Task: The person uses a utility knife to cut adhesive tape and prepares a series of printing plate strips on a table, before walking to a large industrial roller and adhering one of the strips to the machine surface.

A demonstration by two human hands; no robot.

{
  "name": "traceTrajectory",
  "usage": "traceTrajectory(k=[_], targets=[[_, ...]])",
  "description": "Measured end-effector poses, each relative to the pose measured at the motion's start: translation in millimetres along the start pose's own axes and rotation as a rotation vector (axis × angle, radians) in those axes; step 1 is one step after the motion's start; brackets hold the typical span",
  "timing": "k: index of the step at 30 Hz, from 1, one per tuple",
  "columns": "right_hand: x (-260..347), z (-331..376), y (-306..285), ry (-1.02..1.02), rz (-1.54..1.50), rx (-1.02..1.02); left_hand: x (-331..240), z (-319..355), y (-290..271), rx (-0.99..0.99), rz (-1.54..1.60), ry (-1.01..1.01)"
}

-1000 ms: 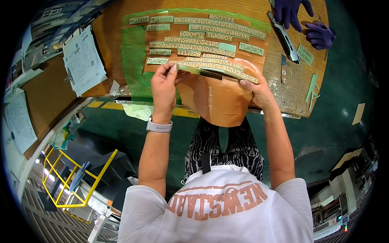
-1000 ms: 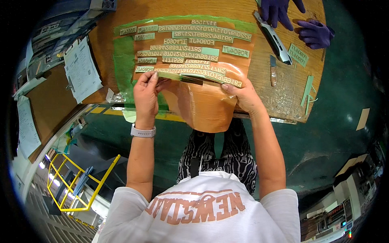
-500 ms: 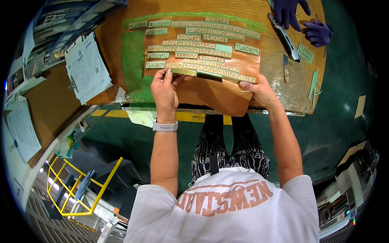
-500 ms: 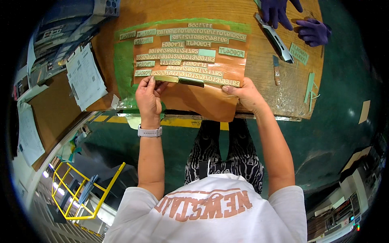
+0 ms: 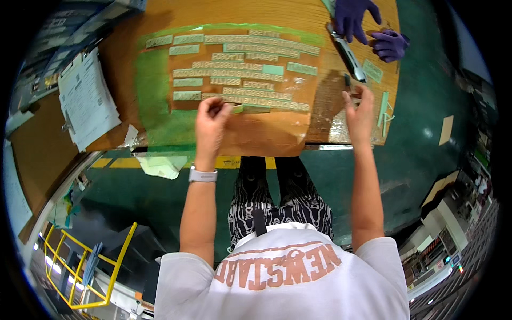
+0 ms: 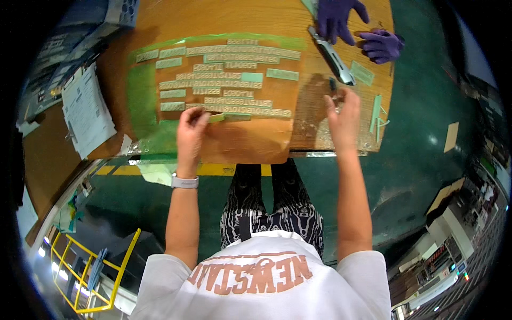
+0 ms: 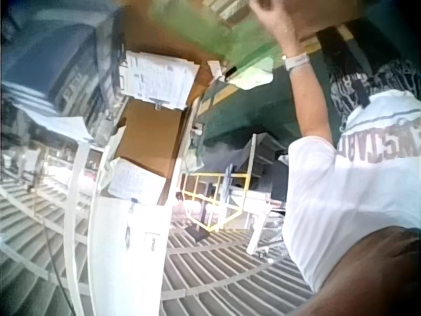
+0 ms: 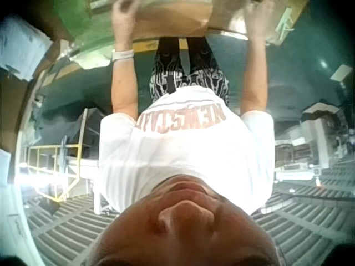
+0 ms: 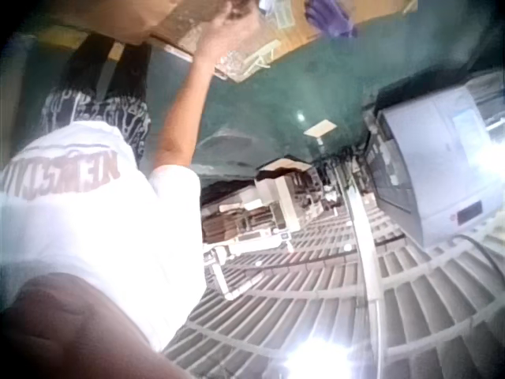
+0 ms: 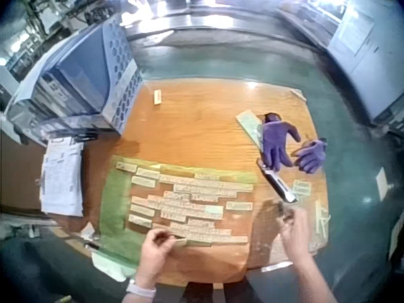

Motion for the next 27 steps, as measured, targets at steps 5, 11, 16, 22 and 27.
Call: traceTrajectory(k=[5, 11, 16, 22, 27], targets=[[-46.7, -13.0, 7.1, 0.065, 0.198, -0.095, -13.3, 3.7, 23.2, 0.0, -0.412, 0.216], [-57.2, -13.5, 7.1, 0.318, -0.045, 0.1, -8.0, 13.2, 17.7, -0.004, -0.477, 0.233], [-6.0, -58.8, -14.6, -0.21, 0.392, -0.283, -16.0, 17.8, 24.2, 0.025, -0.441, 0.2], [-14.7, -94.9, -8.1, 0.067, 0.296, 0.228, -2.9, 14.3, 22.0, 0.091, -0.198, 0.172], [39.5, 34.1, 23.5, -0.011, -0.893, 0.535, -3.9, 14.6, 17.3, 0.135, -0.06, 0.144]])
Point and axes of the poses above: each hand's wrist, its own z-axis away from the middle knuckle, its own y-axis out of the palm, x = y × z, the point moved 5 cm from there along -z, towards the middle knuckle, and after that the axes turned 12 degrees about x, right-handed, at the moved point
